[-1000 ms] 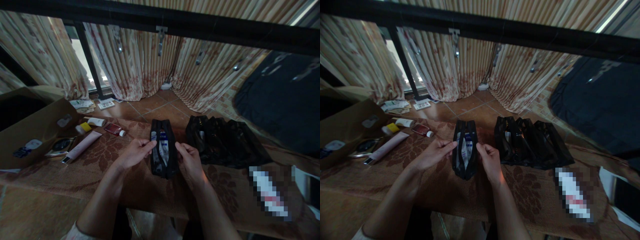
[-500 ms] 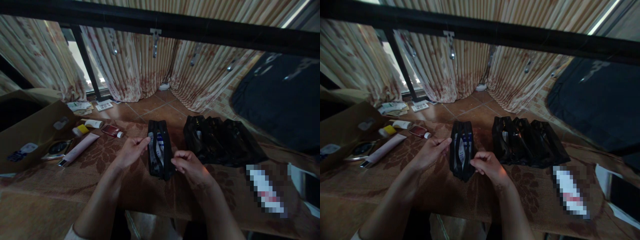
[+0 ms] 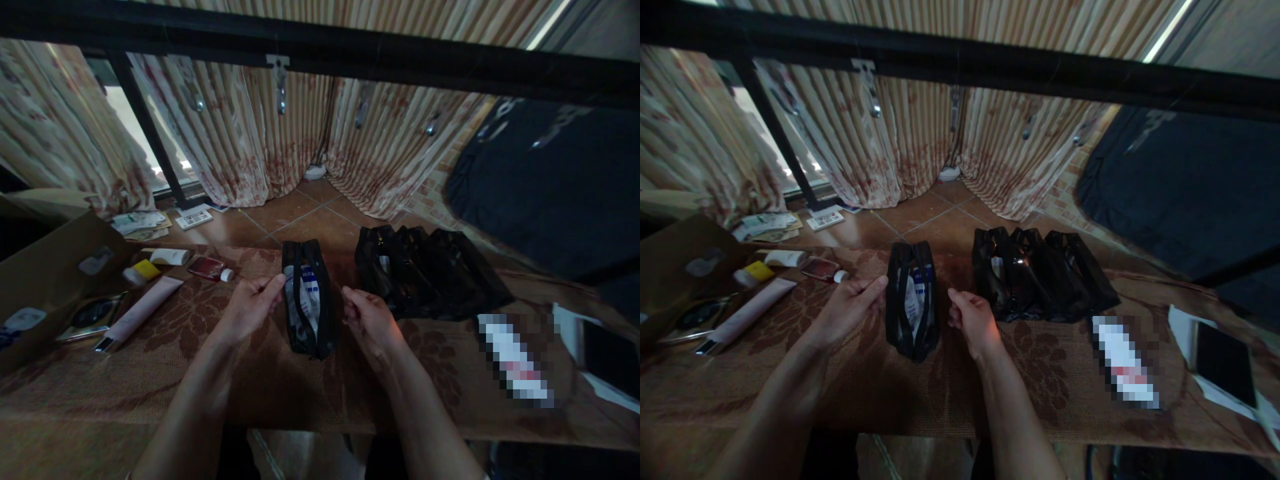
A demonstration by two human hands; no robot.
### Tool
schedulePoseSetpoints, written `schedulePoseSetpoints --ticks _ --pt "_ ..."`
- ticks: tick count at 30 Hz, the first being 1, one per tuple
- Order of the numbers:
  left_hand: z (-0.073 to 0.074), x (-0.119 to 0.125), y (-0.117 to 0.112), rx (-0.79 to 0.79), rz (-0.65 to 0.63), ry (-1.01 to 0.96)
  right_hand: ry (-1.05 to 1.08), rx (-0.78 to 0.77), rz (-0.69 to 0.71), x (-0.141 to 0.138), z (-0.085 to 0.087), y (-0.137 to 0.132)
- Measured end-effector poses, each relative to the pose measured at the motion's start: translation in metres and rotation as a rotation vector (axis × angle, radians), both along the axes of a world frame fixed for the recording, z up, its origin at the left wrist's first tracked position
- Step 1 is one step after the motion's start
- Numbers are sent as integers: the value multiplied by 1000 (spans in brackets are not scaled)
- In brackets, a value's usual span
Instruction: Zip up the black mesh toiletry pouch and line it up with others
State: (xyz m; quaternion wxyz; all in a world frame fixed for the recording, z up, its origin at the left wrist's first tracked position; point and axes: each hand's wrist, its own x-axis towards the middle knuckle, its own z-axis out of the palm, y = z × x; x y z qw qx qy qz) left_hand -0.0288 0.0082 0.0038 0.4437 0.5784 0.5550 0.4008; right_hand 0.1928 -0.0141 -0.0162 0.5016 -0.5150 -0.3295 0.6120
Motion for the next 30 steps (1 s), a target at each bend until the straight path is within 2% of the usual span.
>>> schedulePoseSetpoints --ticks 8,11,23,30 --pt "-6 1 3 -32 6 -3 19 74 -134 -9 -6 -1" --pt "-7 1 4 -41 32 -14 -15 107 -135 -10 -5 -1" --pt "3 3 2 71 176 173 11 106 -128 -12 -5 -2" --pt "1 5 2 92 162 169 -20 103 -121 -12 -4 -3"
